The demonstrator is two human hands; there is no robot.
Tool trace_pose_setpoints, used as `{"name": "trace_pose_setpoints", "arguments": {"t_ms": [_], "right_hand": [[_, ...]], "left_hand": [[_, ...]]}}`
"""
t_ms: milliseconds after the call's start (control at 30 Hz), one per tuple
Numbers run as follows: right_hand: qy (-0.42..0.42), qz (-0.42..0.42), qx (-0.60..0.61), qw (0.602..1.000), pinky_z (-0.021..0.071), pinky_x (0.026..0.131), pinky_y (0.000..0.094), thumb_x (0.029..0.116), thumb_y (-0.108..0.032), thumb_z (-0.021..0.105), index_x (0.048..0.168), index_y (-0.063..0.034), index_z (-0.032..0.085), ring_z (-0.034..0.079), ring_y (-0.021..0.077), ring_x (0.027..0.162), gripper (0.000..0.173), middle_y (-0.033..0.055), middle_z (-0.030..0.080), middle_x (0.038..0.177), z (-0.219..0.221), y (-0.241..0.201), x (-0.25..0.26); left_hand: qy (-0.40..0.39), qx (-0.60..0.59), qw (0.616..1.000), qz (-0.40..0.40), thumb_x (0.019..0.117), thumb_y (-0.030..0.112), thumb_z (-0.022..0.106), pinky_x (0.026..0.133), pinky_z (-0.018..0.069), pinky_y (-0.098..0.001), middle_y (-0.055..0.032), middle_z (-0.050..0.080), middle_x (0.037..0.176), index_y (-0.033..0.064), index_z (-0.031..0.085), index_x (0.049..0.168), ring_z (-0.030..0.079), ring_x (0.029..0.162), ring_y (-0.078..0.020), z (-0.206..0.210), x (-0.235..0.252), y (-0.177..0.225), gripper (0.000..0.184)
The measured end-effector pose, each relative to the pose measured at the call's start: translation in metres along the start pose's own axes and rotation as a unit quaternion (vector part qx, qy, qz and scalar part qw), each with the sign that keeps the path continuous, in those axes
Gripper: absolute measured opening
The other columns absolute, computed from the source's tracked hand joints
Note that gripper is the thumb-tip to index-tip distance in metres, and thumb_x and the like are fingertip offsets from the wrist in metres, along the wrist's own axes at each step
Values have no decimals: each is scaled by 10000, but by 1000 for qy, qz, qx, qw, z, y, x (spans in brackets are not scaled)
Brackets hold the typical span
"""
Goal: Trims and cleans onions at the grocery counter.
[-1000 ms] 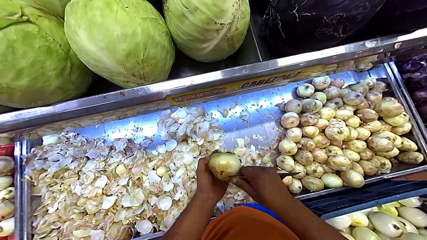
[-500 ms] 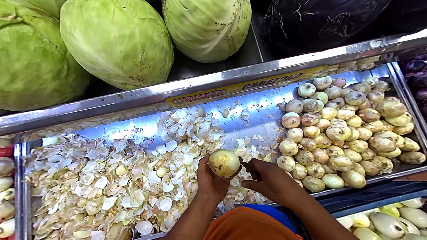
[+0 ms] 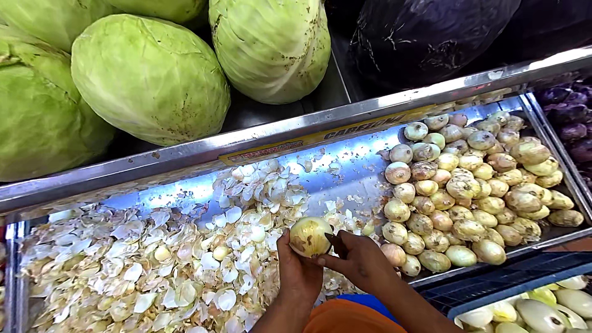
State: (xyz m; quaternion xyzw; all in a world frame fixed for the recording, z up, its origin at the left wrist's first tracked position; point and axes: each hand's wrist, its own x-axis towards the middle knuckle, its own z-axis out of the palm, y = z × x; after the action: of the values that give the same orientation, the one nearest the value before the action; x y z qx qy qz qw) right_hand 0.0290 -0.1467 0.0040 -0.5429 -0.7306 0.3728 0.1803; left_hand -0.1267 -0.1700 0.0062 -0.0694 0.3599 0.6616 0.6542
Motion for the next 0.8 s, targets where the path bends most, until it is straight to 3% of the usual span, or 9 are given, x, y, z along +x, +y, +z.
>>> {"name": "trace_pose_setpoints", "arguments": {"t_ms": [200,267,333,467,533,600,667,733,800], "right_hand": [[2,4,-18,1000,478,564,365,754,-885,599,806,-163,625,524,115,569,724,-48,511,620,3,-3,0],[16,-14,-35,999,512,588,396,767,-872,595,847,-146,678,578,132,595,735,-29,574,638,8,-5,-3],[36,-9,-53,998,521,582,404,781,-899,531,848,-156,681,604,136,603,761,-29,588,637,12,-8,-5],[66,-73,-95,991,491,505,416,916,-837,364,767,-143,642,597,175,547,762,5,545,574,13,-5,-8],[41,-143,-73,986,505,516,421,959,-767,413,784,-140,659,604,171,549,696,11,572,588,7,-3,-10],[45,-139,-29,989,513,525,393,928,-749,525,804,-143,677,586,131,547,637,-16,582,607,-2,-1,-10],[43,-71,-5,997,480,525,367,815,-813,619,822,-155,648,517,110,538,659,-47,526,610,-11,4,-3],[10,-18,-49,999,481,554,364,702,-896,634,875,-171,640,510,115,559,746,-54,511,633,-17,3,4],[-3,-4,-76,997,484,567,374,671,-908,644,871,-164,632,526,128,574,770,-41,522,641,-16,1,6]], "left_hand": [[22,-5,1000,-4,1029,507,392,888,554,-529,-239,628,1181,64,515,1320,662,1045,-356,3,-2,-3,544],[41,14,999,-3,1030,512,384,794,578,-472,-218,652,1102,72,538,1276,684,936,-319,6,-2,-5,527],[36,11,999,-6,1026,513,394,812,575,-478,-221,649,1117,71,536,1290,682,956,-322,5,-2,-5,534],[6,2,1000,-1,1009,500,419,847,574,-480,-228,648,1157,65,541,1298,679,1028,-326,0,1,-7,536],[6,14,1000,-15,1006,541,388,868,566,-517,-248,646,1185,67,535,1320,672,1056,-362,-2,1,-5,587],[8,16,1000,-20,1005,541,378,854,569,-520,-257,645,1177,67,528,1320,676,1035,-374,-1,2,-4,588],[2,2,1000,-15,1007,495,402,841,571,-532,-269,623,1191,61,508,1325,669,1024,-393,-1,1,-3,549],[7,2,1000,-13,1006,482,405,830,573,-529,-268,622,1190,63,513,1320,670,1018,-391,0,-1,-3,535],[10,9,1000,-10,1011,475,398,866,560,-530,-259,619,1200,69,510,1328,661,1046,-379,0,-1,-4,527]]}}
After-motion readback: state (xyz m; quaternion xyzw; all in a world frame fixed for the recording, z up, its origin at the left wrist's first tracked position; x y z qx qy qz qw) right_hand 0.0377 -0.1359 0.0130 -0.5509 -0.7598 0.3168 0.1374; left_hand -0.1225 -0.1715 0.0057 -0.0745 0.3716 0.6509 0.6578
